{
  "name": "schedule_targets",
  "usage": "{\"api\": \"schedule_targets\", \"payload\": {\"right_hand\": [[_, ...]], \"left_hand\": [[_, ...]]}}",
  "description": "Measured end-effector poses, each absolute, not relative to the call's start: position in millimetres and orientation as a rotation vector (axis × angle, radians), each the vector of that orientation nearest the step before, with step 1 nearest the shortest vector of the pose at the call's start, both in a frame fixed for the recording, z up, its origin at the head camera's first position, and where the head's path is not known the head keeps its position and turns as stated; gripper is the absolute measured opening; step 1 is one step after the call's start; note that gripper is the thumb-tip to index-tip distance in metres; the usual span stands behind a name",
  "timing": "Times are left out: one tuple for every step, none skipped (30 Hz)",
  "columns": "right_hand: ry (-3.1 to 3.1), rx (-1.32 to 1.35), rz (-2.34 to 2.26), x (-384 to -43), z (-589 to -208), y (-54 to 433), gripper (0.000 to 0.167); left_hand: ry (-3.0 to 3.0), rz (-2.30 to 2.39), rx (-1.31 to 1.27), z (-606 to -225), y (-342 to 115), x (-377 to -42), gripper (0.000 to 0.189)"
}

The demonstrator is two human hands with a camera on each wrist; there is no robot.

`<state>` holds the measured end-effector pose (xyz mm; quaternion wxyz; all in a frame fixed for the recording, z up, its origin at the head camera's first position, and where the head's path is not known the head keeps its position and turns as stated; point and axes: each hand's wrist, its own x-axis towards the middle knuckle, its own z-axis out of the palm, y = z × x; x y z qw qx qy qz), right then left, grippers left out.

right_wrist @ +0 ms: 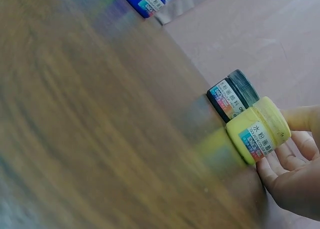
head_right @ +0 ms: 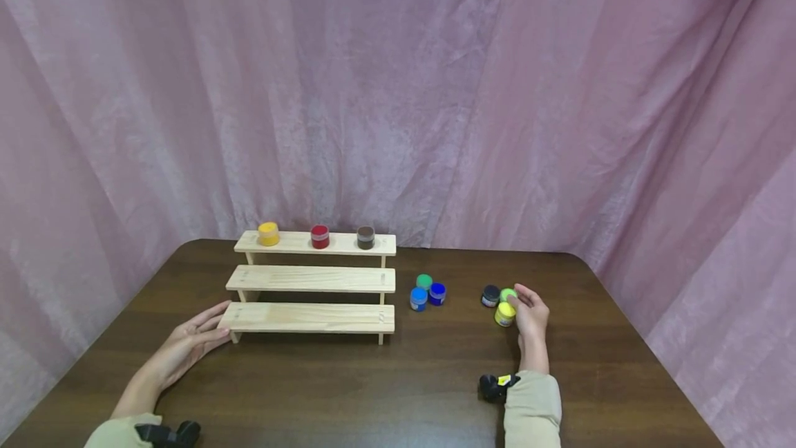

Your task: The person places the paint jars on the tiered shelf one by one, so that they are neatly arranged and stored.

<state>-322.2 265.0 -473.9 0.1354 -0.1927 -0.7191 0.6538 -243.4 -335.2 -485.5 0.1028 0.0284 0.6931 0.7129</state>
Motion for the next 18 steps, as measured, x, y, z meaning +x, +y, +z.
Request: {"api": "schedule_targets", "payload": {"right_hand": [[-2.084,-0.557,1.892,-322.3,-473.5,264.8,0.048],[-2.076,-0.556,1.897,-322.4,-473.0,264.3,0.047],[-2.065,-0.554,1.901,-322.4,-472.7,264.0,0.048],[-2.057,-0.555,1.903,-322.6,-472.2,263.4,0.047],[-2.051,-0.555,1.903,-322.9,-472.2,263.1,0.047],[-2.037,-0.551,1.908,-323.2,-472.1,262.7,0.046],[-2.018,-0.542,1.917,-323.1,-471.9,262.4,0.045],[-1.994,-0.535,1.932,-323.1,-471.8,262.2,0.043],[-1.971,-0.530,1.948,-323.0,-472.0,262.2,0.039],[-1.940,-0.531,1.969,-322.7,-472.0,262.1,0.034],[-1.913,-0.526,1.988,-322.3,-472.1,262.3,0.029],[-1.881,-0.523,2.016,-321.7,-472.0,262.3,0.025],[-1.848,-0.524,2.043,-321.2,-472.0,262.4,0.023],[-1.821,-0.528,2.067,-320.7,-472.0,262.6,0.024],[-1.799,-0.531,2.089,-320.2,-471.9,262.7,0.026],[-1.781,-0.533,2.107,-319.6,-471.6,262.6,0.026],[-1.774,-0.531,2.120,-319.3,-471.2,262.6,0.025],[-1.756,-0.531,2.134,-319.4,-470.9,262.5,0.024]], "left_hand": [[2.046,2.103,0.087,-485.3,-335.3,-243.4,0.078],[2.047,2.101,0.089,-485.1,-335.3,-243.3,0.078],[2.047,2.099,0.091,-485.0,-335.4,-243.2,0.078],[2.049,2.096,0.093,-484.7,-335.7,-243.2,0.078],[2.052,2.093,0.094,-484.5,-335.9,-243.2,0.078],[2.054,2.090,0.093,-484.4,-336.2,-243.1,0.078],[2.058,2.089,0.091,-484.2,-336.4,-243.2,0.078],[2.061,2.086,0.088,-484.1,-336.6,-243.2,0.078],[2.062,2.086,0.083,-484.0,-336.6,-243.3,0.078],[2.065,2.083,0.079,-483.9,-336.7,-243.4,0.078],[2.068,2.079,0.075,-483.8,-336.6,-243.4,0.078],[2.070,2.075,0.072,-483.7,-336.5,-243.6,0.078],[2.072,2.073,0.069,-483.7,-336.3,-243.7,0.078],[2.074,2.068,0.068,-483.7,-336.1,-243.7,0.079],[2.074,2.066,0.066,-483.7,-335.8,-243.8,0.079],[2.076,2.062,0.064,-483.7,-335.7,-243.8,0.079],[2.078,2.061,0.063,-483.8,-335.6,-243.8,0.079],[2.076,2.063,0.062,-483.9,-335.6,-243.8,0.078]]}}
